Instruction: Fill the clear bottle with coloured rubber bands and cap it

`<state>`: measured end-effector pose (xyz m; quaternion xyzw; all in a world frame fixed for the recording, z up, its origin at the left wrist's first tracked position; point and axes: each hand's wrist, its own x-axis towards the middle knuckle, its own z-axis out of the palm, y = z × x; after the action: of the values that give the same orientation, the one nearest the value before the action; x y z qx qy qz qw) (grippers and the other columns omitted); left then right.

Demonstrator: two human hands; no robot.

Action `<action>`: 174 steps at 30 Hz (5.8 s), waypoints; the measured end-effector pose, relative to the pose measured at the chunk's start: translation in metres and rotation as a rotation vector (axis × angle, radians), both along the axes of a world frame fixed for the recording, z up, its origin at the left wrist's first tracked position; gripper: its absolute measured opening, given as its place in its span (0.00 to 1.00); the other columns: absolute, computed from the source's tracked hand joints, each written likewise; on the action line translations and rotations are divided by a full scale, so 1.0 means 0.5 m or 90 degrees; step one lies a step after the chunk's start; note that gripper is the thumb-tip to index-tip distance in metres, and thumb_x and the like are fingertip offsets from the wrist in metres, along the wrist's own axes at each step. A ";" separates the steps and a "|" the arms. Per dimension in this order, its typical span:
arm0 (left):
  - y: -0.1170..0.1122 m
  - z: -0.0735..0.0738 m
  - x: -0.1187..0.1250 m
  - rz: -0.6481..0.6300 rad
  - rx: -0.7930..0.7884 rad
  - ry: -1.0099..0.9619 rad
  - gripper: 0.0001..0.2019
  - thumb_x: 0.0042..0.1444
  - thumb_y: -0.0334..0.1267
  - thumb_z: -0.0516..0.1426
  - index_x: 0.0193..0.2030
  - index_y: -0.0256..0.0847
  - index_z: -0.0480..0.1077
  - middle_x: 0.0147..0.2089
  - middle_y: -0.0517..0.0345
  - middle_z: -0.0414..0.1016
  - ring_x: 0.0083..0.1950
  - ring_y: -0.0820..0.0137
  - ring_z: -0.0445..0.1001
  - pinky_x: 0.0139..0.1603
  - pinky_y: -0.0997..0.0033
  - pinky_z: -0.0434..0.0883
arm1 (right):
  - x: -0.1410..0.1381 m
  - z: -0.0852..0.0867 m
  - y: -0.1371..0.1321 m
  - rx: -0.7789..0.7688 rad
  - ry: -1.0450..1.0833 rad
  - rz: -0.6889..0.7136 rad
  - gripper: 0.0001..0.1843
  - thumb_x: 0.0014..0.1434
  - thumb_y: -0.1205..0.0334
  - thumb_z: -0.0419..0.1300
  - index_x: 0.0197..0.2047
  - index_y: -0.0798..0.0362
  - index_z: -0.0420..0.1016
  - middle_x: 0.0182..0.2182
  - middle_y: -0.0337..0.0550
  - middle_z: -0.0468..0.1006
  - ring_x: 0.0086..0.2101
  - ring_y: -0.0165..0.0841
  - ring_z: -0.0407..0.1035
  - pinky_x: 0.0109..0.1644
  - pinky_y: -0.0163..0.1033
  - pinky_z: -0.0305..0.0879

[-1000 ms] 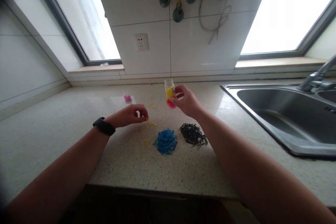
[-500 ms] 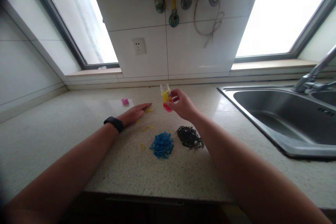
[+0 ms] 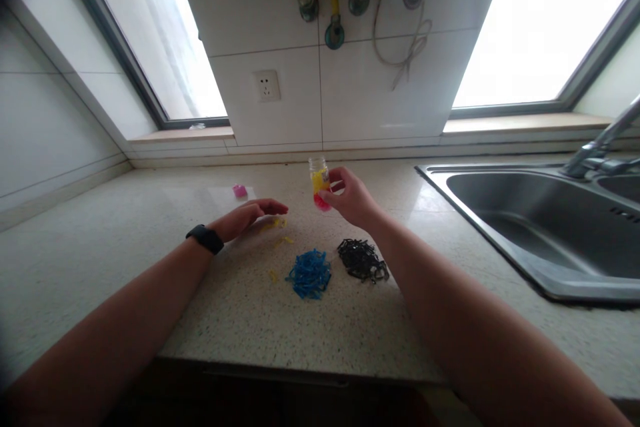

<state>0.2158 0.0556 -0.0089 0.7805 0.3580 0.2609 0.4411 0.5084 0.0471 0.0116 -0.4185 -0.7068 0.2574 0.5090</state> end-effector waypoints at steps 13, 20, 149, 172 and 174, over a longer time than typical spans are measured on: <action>-0.055 0.012 0.005 -0.137 0.106 0.080 0.23 0.69 0.39 0.40 0.50 0.43 0.77 0.57 0.51 0.75 0.60 0.65 0.70 0.67 0.58 0.59 | -0.001 -0.004 0.000 -0.008 0.009 0.008 0.21 0.50 0.57 0.67 0.46 0.53 0.70 0.43 0.48 0.76 0.37 0.35 0.70 0.37 0.43 0.69; -0.101 0.036 0.016 -0.121 0.086 0.140 0.21 0.67 0.41 0.45 0.59 0.47 0.73 0.64 0.55 0.68 0.66 0.64 0.63 0.71 0.57 0.51 | -0.005 0.000 -0.005 -0.004 0.000 0.005 0.21 0.50 0.56 0.66 0.45 0.53 0.69 0.44 0.48 0.76 0.37 0.35 0.70 0.36 0.43 0.70; -0.091 0.043 0.034 -0.118 0.278 0.250 0.12 0.65 0.40 0.56 0.49 0.42 0.78 0.44 0.51 0.78 0.43 0.69 0.74 0.47 0.68 0.69 | 0.006 -0.020 0.007 0.045 -0.082 0.031 0.20 0.51 0.57 0.67 0.46 0.52 0.70 0.44 0.46 0.78 0.38 0.35 0.71 0.40 0.42 0.69; -0.103 0.042 0.030 -0.054 0.302 0.380 0.21 0.60 0.50 0.59 0.55 0.39 0.75 0.41 0.51 0.74 0.40 0.67 0.70 0.42 0.69 0.67 | 0.006 -0.017 0.003 0.046 -0.086 0.027 0.19 0.51 0.58 0.67 0.45 0.51 0.70 0.45 0.45 0.78 0.39 0.35 0.72 0.39 0.42 0.70; -0.101 0.037 0.035 -0.038 0.305 0.379 0.21 0.60 0.50 0.59 0.53 0.39 0.75 0.40 0.51 0.75 0.39 0.67 0.70 0.41 0.69 0.66 | 0.005 -0.017 0.003 0.046 -0.083 0.032 0.19 0.51 0.58 0.67 0.45 0.51 0.70 0.44 0.45 0.78 0.38 0.35 0.72 0.39 0.41 0.70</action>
<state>0.2334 0.0052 0.0097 0.9131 0.3766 0.0860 0.1300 0.5108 0.0484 0.0030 -0.3979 -0.7577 0.2169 0.4696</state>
